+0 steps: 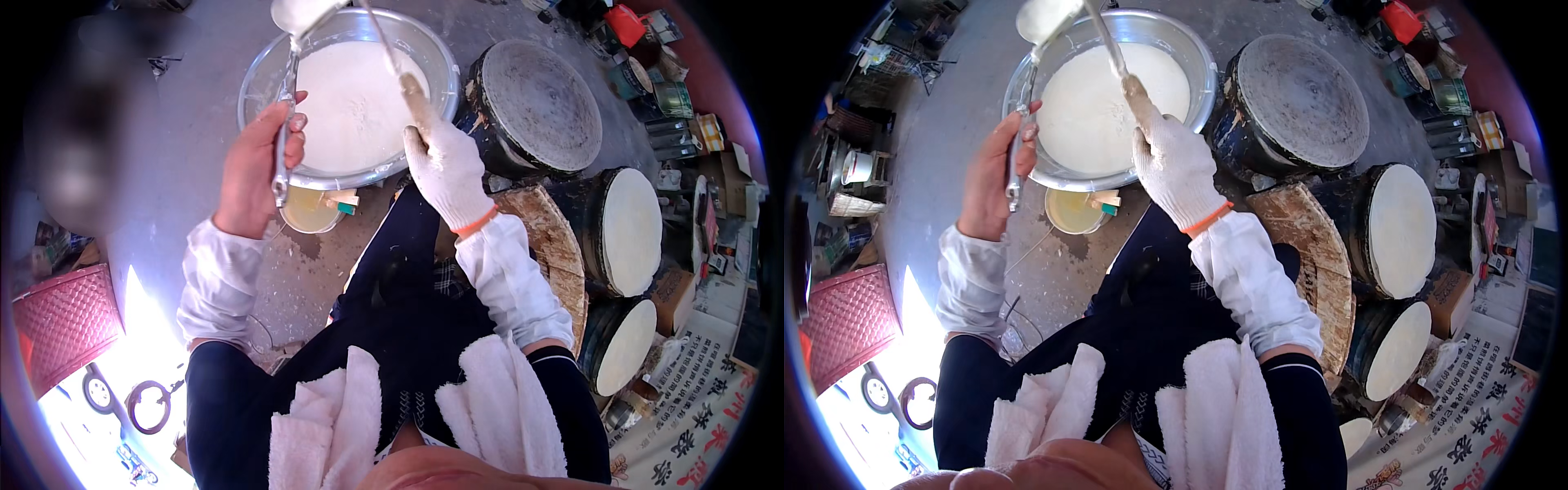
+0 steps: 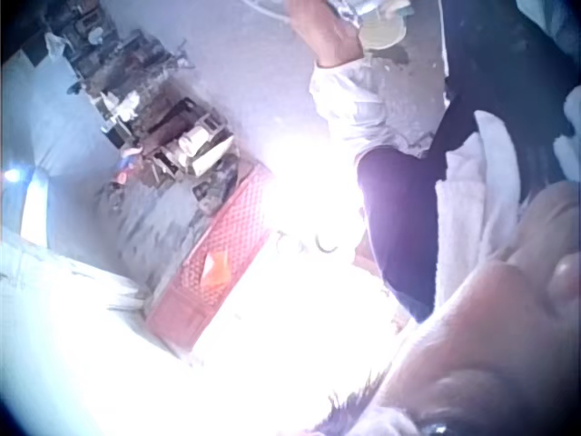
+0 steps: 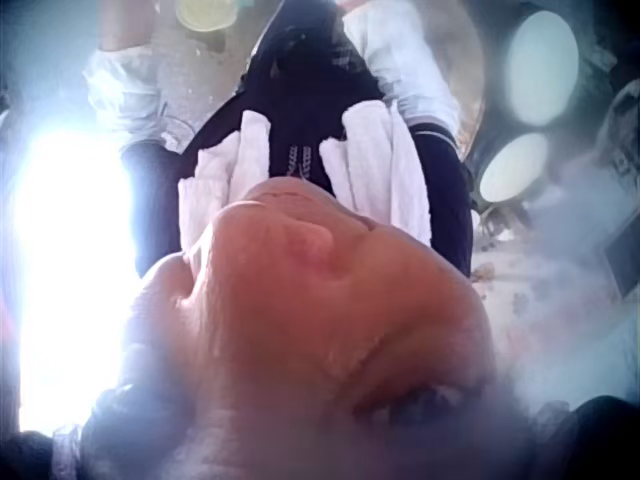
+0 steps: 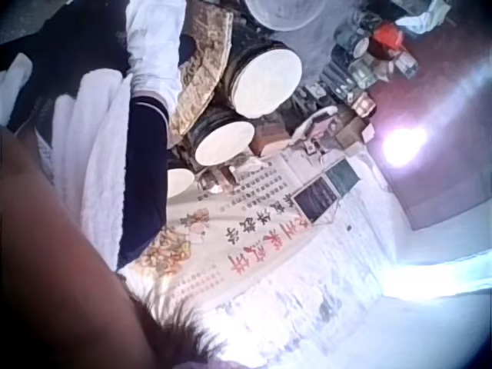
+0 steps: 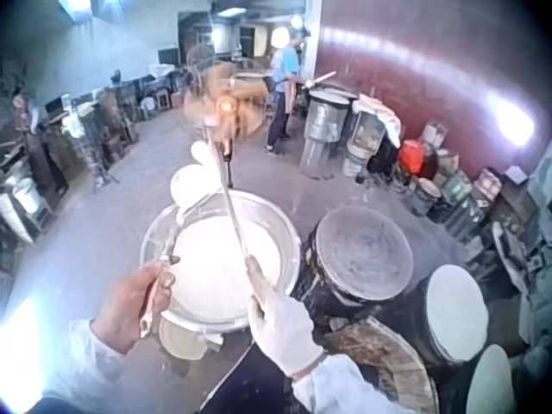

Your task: The person scoops batter from a large metal bowl and pours it onto a circular griddle. They use a wooden spreader to distribute the batter into a thin, round crepe. The person flips the crepe with a spatula and removes the finished product to a stack. This process is repeated continuously across multiple griddles.

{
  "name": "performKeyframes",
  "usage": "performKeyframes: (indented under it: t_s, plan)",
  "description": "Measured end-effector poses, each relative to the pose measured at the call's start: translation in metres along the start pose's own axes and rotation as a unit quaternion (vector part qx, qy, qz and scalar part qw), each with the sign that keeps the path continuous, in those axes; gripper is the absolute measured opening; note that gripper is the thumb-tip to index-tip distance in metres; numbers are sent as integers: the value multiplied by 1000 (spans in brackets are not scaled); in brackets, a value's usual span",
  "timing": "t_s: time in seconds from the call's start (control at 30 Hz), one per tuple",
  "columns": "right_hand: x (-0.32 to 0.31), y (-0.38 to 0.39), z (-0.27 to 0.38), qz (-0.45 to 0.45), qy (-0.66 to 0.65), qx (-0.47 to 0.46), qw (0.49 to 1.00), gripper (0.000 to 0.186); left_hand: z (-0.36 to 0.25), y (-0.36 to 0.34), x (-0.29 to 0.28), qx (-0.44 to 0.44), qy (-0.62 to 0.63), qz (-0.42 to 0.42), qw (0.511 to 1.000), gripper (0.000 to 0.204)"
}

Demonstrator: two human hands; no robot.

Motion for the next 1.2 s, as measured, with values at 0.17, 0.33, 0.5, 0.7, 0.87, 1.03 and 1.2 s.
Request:
performKeyframes:
  t_s: [0.17,0.33,0.5,0.7,0.87,1.03,1.2]
  plan:
    - [32,59,-36,155,196,84,965,56,39,18,-23,-177,182,-62,965,32]
    - [-1,106,-92,-14,78,110,991,57,66,17,1,-220,156,-33,962,38]
    - [-89,139,-142,-199,-231,232,924,57,62,-11,96,-194,90,71,974,38]
    - [-190,188,-158,-328,-433,349,764,59,101,-91,238,-152,10,205,967,35]
    - [-219,192,-164,-364,-449,347,738,50,183,-156,331,-99,-164,204,960,32]
    - [-194,167,-220,-310,-451,372,750,52,264,-201,349,-50,-370,195,907,49]
    - [-175,167,-258,-424,-472,339,695,53,284,-251,310,177,-761,46,623,55]
Point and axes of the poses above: each hand's wrist, its own y-axis away from the middle knuckle, its own x-axis out of the palm, z = x × y, the point moved 6 cm from there along -y, towards the middle knuckle, and after that the axes turned 9 degrees about -y, right-handed, at the moved point
